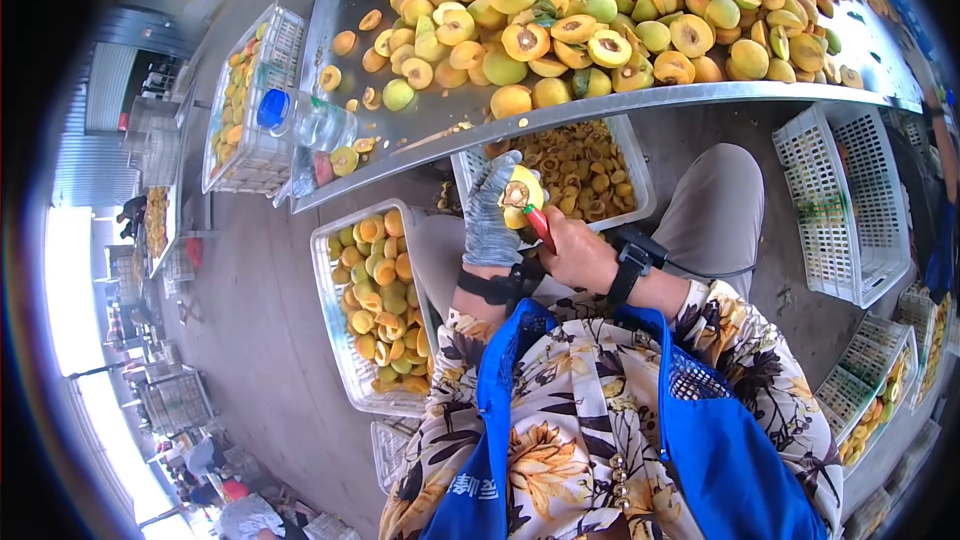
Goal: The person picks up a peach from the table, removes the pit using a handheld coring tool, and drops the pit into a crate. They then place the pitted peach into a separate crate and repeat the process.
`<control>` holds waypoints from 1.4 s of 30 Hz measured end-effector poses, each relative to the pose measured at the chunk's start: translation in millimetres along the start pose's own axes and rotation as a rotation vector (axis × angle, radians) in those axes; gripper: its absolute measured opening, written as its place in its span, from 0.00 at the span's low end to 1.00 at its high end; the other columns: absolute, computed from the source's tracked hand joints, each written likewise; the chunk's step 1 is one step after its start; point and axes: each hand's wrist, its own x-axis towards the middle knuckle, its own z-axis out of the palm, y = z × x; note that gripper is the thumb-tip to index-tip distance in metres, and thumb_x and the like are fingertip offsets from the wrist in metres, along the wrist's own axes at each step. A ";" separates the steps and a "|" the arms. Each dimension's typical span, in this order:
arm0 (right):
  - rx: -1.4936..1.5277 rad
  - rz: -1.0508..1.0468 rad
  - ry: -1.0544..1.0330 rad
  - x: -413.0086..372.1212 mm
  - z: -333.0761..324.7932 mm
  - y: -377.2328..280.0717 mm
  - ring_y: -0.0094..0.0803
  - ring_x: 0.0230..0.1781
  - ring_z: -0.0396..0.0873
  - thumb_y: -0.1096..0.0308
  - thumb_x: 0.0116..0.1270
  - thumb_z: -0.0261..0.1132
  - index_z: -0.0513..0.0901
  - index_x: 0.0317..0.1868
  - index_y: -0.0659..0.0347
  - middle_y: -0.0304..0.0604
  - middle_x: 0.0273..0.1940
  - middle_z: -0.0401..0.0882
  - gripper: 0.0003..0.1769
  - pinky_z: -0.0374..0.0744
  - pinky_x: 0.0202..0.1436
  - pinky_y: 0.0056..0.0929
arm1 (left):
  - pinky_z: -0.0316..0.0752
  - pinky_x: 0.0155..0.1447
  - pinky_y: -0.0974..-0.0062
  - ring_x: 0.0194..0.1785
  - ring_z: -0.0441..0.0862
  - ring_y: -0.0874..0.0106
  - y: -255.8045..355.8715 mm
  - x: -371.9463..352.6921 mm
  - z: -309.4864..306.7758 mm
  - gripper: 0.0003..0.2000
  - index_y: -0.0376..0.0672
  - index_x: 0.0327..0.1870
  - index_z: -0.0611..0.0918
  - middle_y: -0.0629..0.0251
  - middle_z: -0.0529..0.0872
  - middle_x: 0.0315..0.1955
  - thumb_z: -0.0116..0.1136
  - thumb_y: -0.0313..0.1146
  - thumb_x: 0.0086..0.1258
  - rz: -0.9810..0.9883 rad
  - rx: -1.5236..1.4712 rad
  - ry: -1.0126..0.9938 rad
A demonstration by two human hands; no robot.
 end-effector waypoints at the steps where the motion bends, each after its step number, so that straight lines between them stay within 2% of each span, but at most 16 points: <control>1: -0.059 -0.019 -0.034 2.2 -2.9 1.4 0.59 0.32 0.75 0.73 0.52 0.59 0.68 0.42 0.70 0.64 0.26 0.75 0.17 0.73 0.34 0.46 | 0.79 0.35 0.74 0.31 0.80 0.68 1.8 2.4 -7.6 0.16 0.38 0.46 0.77 0.59 0.81 0.30 0.60 0.38 0.62 -0.078 -0.004 -0.035; 6: -0.130 -0.138 -0.011 8.4 -20.5 -5.0 0.57 0.28 0.76 0.69 0.52 0.62 0.70 0.39 0.67 0.59 0.24 0.76 0.16 0.74 0.32 0.43 | 0.80 0.36 0.72 0.33 0.80 0.67 0.6 4.7 -15.1 0.16 0.39 0.47 0.75 0.58 0.81 0.31 0.55 0.39 0.64 -0.092 -0.048 -0.025; 8: -0.019 0.004 0.198 8.6 -26.0 -17.0 0.54 0.30 0.76 0.64 0.52 0.66 0.72 0.33 0.64 0.58 0.27 0.76 0.15 0.74 0.33 0.42 | 0.80 0.40 0.71 0.34 0.80 0.68 -6.8 19.1 -21.9 0.19 0.40 0.50 0.73 0.63 0.80 0.35 0.55 0.44 0.65 0.189 -0.006 0.031; 9: 0.031 -0.045 0.264 11.0 -26.4 -15.6 0.48 0.23 0.74 0.56 0.49 0.72 0.73 0.34 0.65 0.50 0.21 0.74 0.23 0.72 0.27 0.33 | 0.79 0.45 0.69 0.40 0.79 0.68 5.6 19.4 -18.6 0.22 0.40 0.52 0.72 0.64 0.78 0.40 0.53 0.47 0.65 -0.024 -0.154 0.060; 13: -0.156 -0.097 0.277 11.6 -23.9 -15.0 0.49 0.29 0.77 0.55 0.47 0.73 0.73 0.38 0.65 0.53 0.28 0.76 0.27 0.73 0.32 0.37 | 0.76 0.49 0.70 0.48 0.76 0.70 -11.1 11.0 -15.8 0.23 0.40 0.55 0.70 0.61 0.74 0.47 0.53 0.48 0.66 0.052 -0.118 0.002; 18: -0.051 -0.064 0.354 8.6 -7.2 -8.3 0.54 0.32 0.77 0.62 0.49 0.70 0.71 0.42 0.64 0.58 0.30 0.77 0.24 0.75 0.34 0.41 | 0.71 0.51 0.77 0.45 0.75 0.73 -21.2 -7.9 -2.9 0.20 0.38 0.54 0.70 0.63 0.76 0.45 0.54 0.42 0.67 0.101 0.019 0.037; 24: 0.094 -0.144 0.321 12.0 -10.6 2.2 0.48 0.18 0.75 0.72 0.52 0.63 0.71 0.41 0.63 0.52 0.24 0.77 0.15 0.74 0.23 0.38 | 0.71 0.50 0.79 0.44 0.76 0.76 -20.1 -14.2 3.0 0.16 0.37 0.49 0.75 0.65 0.79 0.42 0.60 0.34 0.64 0.258 0.339 0.015; 26: 0.959 0.250 0.073 12.7 -20.2 -3.9 0.34 0.10 0.69 0.76 0.55 0.58 0.71 0.40 0.59 0.41 0.20 0.73 0.11 0.69 0.15 0.33 | 0.71 0.50 0.80 0.44 0.76 0.77 -21.8 -13.1 -1.1 0.16 0.37 0.48 0.76 0.67 0.79 0.41 0.60 0.34 0.63 0.268 0.320 -0.043; 27: 1.178 0.323 0.038 13.2 -29.0 -11.8 0.22 0.09 0.61 0.77 0.57 0.56 0.71 0.40 0.56 0.33 0.19 0.67 0.10 0.64 0.10 0.25 | 0.71 0.51 0.81 0.44 0.76 0.77 -20.1 -14.6 -2.7 0.16 0.38 0.49 0.76 0.67 0.79 0.41 0.61 0.33 0.62 0.152 0.262 -0.058; 30: 1.436 0.240 0.121 19.9 -54.3 4.7 0.21 0.10 0.60 0.76 0.57 0.59 0.70 0.41 0.58 0.34 0.20 0.67 0.11 0.63 0.11 0.25 | 0.75 0.43 0.82 0.41 0.78 0.77 -15.1 -19.1 -6.2 0.17 0.40 0.48 0.77 0.67 0.81 0.39 0.62 0.34 0.60 0.095 0.200 -0.056; 32: 1.073 0.234 0.170 23.9 -72.1 9.0 0.24 0.12 0.65 0.74 0.58 0.59 0.73 0.37 0.58 0.33 0.21 0.68 0.06 0.66 0.14 0.29 | 0.78 0.33 0.81 0.35 0.81 0.75 -5.6 -16.1 -14.9 0.18 0.40 0.47 0.78 0.64 0.82 0.36 0.61 0.41 0.61 -0.106 0.079 -0.064; 33: 0.337 -0.113 0.448 34.6 -56.7 34.5 0.31 0.15 0.70 0.69 0.58 0.62 0.75 0.32 0.59 0.38 0.20 0.72 0.05 0.70 0.20 0.33 | 0.77 0.25 0.81 0.29 0.81 0.73 -1.9 -15.4 -12.0 0.21 0.39 0.46 0.78 0.62 0.82 0.32 0.55 0.50 0.63 -0.130 0.110 -0.042; 34: 0.336 -0.113 0.448 31.7 -58.4 36.3 0.31 0.15 0.70 0.69 0.58 0.62 0.75 0.32 0.59 0.38 0.20 0.72 0.05 0.70 0.20 0.33 | 0.77 0.25 0.81 0.29 0.81 0.73 0.4 -14.6 -9.5 0.21 0.39 0.46 0.78 0.62 0.82 0.32 0.55 0.50 0.63 -0.131 0.109 -0.042; 36: -0.559 -0.125 0.350 22.4 -62.4 37.3 0.38 0.20 0.73 0.61 0.57 0.65 0.77 0.31 0.60 0.46 0.21 0.75 0.11 0.73 0.27 0.34 | 0.78 0.27 0.79 0.27 0.81 0.72 4.7 -12.9 -5.0 0.25 0.39 0.46 0.77 0.61 0.82 0.30 0.48 0.56 0.65 -0.175 0.137 -0.058; 38: -0.504 -0.130 0.379 20.8 -55.6 32.0 0.42 0.22 0.74 0.57 0.53 0.68 0.79 0.36 0.61 0.51 0.22 0.75 0.17 0.74 0.29 0.34 | 0.79 0.29 0.78 0.28 0.81 0.73 10.3 -10.1 -1.8 0.27 0.39 0.46 0.77 0.60 0.82 0.31 0.47 0.58 0.65 -0.200 0.146 -0.059; 42: 0.100 -0.215 0.149 14.1 -45.9 3.9 0.31 0.24 0.74 0.55 0.49 0.72 0.77 0.44 0.66 0.48 0.27 0.77 0.28 0.73 0.31 0.28 | 0.79 0.34 0.77 0.31 0.81 0.72 8.5 -14.2 2.8 0.31 0.40 0.46 0.76 0.60 0.81 0.34 0.42 0.64 0.64 -0.325 0.195 -0.170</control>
